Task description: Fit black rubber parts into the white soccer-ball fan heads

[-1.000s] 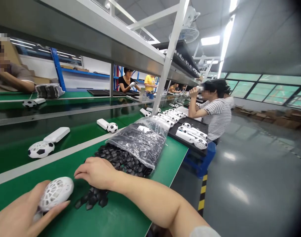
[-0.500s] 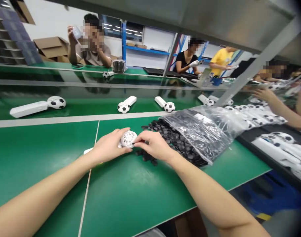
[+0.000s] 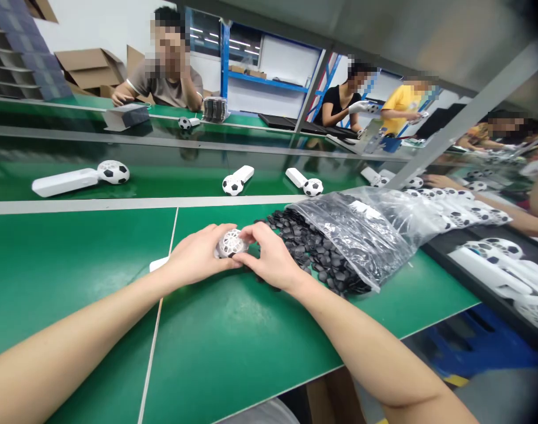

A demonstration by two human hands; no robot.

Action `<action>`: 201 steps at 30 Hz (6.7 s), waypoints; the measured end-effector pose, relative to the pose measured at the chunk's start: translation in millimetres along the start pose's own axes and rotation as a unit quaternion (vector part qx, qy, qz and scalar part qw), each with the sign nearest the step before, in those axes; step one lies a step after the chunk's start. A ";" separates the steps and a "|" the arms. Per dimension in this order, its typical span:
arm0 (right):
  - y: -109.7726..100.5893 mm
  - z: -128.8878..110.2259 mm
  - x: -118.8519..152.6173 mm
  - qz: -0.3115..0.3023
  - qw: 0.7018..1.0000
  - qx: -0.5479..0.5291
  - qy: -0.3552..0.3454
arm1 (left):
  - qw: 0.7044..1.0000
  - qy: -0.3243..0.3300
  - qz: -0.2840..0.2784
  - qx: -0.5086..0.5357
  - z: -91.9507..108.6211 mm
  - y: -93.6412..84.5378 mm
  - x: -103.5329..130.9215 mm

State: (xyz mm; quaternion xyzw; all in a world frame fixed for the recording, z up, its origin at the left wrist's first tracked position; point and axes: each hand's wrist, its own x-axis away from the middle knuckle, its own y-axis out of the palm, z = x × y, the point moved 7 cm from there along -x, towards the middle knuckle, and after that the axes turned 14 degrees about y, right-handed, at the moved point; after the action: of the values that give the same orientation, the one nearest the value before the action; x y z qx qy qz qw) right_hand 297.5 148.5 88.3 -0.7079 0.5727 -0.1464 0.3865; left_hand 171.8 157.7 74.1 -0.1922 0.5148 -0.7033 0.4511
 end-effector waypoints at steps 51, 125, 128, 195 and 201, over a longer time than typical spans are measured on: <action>-13.8 21.5 -7.5 -0.039 0.973 0.221 0.051 | 0.990 0.106 -0.052 -0.078 -0.8 -0.4 -3.8; -35.6 62.1 -23.3 0.001 0.979 0.172 0.110 | 0.999 0.034 -0.037 0.010 -6.0 5.2 0.4; -24.4 55.6 -21.3 -0.026 0.957 0.272 0.096 | 0.999 0.003 0.019 0.042 -6.5 8.8 4.3; -8.0 48.1 -37.4 0.073 0.969 0.223 0.077 | 0.977 0.048 0.022 0.208 -6.1 22.9 2.9; 4.0 51.5 -33.7 -0.021 0.932 0.357 0.055 | 0.975 0.060 0.110 0.185 -19.2 28.0 0.2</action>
State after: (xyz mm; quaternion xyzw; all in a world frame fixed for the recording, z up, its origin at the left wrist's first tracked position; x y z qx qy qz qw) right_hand 318.0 199.0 59.5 -0.5260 0.4885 -0.3880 0.5780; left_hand 169.8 166.4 41.3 -0.0049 0.4194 -0.7427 0.5220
